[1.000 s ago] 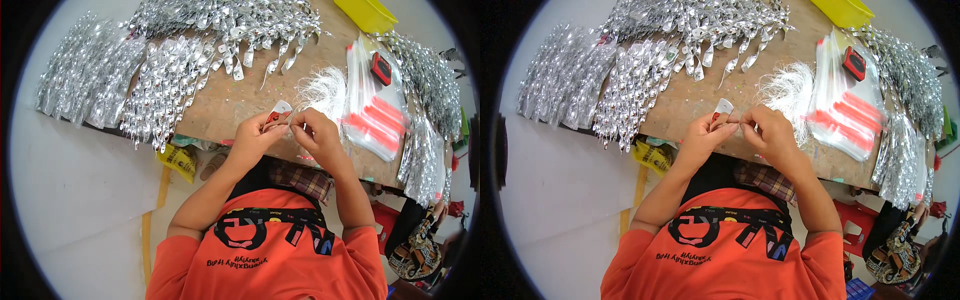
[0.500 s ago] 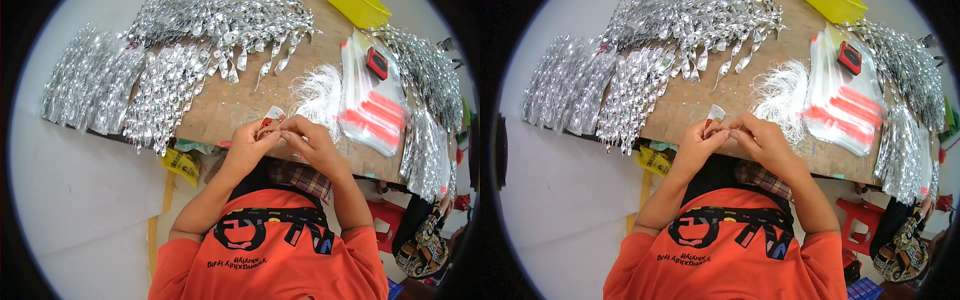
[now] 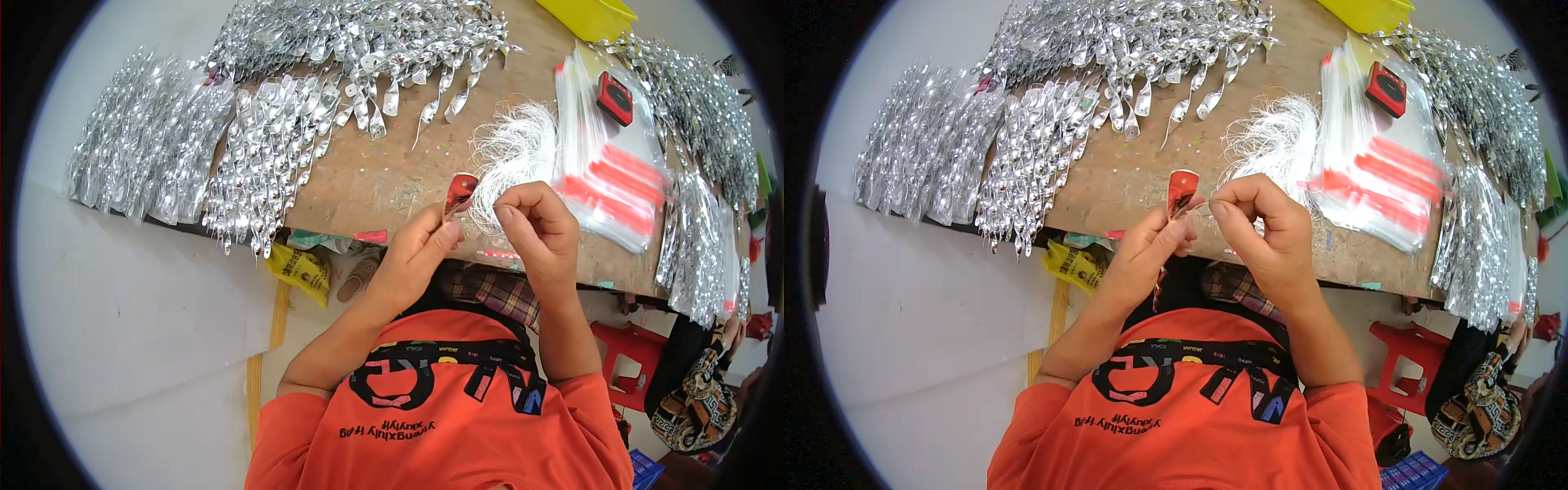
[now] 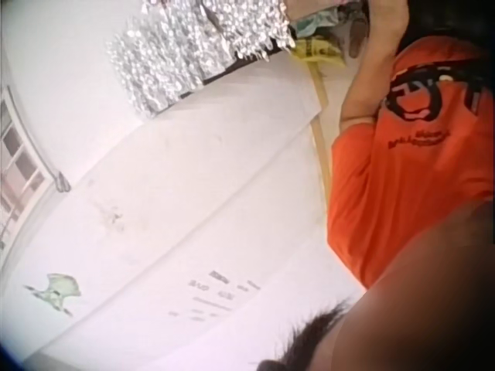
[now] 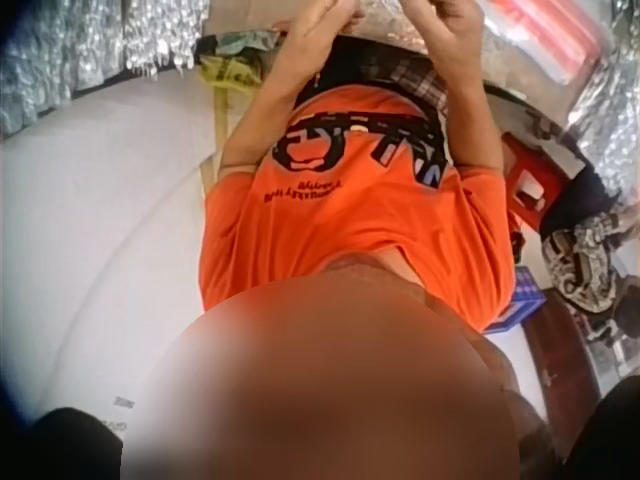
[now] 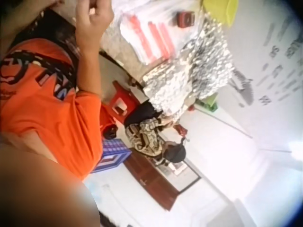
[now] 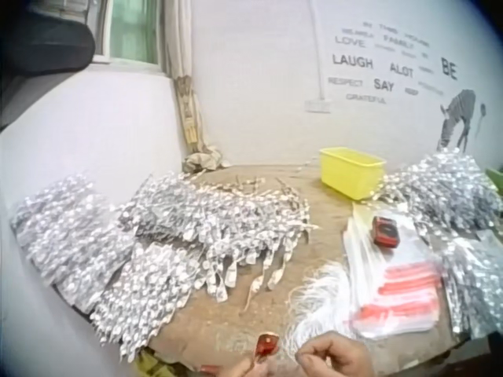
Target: Manually assembling and packaging silver tinsel garlands into plastic bags at a factory workstation.
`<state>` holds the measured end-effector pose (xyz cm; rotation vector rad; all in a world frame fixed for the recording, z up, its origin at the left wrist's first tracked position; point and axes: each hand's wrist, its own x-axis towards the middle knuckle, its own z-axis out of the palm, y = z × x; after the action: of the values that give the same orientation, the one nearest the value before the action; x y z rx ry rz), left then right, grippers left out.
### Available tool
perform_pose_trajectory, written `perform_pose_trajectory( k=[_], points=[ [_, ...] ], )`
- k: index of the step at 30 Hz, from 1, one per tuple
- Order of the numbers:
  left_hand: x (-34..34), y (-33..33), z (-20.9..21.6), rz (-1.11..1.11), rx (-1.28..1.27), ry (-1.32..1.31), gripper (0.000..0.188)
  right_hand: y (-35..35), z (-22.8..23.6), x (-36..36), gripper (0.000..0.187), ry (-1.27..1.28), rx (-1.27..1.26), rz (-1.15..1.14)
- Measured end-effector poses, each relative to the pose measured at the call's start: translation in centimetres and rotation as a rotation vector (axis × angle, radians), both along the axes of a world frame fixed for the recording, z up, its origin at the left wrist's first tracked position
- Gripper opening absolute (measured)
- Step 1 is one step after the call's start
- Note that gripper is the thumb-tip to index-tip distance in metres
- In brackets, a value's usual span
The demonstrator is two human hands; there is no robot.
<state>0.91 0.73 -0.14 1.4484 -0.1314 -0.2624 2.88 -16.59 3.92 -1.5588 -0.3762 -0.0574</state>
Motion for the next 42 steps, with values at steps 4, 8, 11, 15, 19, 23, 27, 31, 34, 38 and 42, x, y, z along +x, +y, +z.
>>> perform_pose_trajectory(
  k=[4,8,11,15,19,23,27,31,34,38,42],
  points=[
    [-0.2,-0.8,1.1,-0.031,-0.035,-0.065,0.029,0.1,0.0,0.2,0.003,0.019,0.034,-0.01],
    [-0.3,-0.8,0.8,-0.073,-0.043,-0.055,0.041,0.0,-0.4,0.4,0.003,0.01,0.025,-0.049],
    [-0.3,-0.6,0.6,-0.084,-0.04,-0.036,0.042,-0.1,-0.8,0.6,0.003,0.009,0.032,-0.081],
    [-0.3,-0.5,0.8,-0.099,-0.065,0.02,0.042,0.0,-1.0,0.8,0.005,0.017,0.059,-0.105],
    [-0.3,-0.4,0.7,-0.096,-0.082,0.034,0.042,0.0,-1.2,0.9,0.006,0.008,0.054,-0.114],
    [-0.2,-0.4,0.7,-0.089,-0.091,0.041,0.04,0.1,-1.4,0.9,0.006,-0.031,0.017,-0.158],
    [-0.2,-0.6,0.8,-0.08,-0.117,0.038,0.039,0.1,-1.5,0.9,0.006,-0.067,-0.011,-0.177],
    [-0.3,-0.6,0.9,-0.07,-0.125,0.04,0.039,0.2,-1.3,0.7,0.006,-0.133,-0.113,-0.198],
    [-0.3,-0.6,0.9,-0.068,-0.126,0.044,0.039,0.1,-1.8,0.8,0.006,-0.239,-0.255,-0.247],
    [-0.3,-0.6,0.9,-0.066,-0.121,0.054,0.039,0.1,-1.7,1.1,0.011,-0.493,-0.395,-0.336],
    [-0.3,-0.6,1.0,-0.065,-0.144,0.056,0.039,0.2,-1.5,1.3,0.015,-0.603,-0.434,-0.352]
  ],
)
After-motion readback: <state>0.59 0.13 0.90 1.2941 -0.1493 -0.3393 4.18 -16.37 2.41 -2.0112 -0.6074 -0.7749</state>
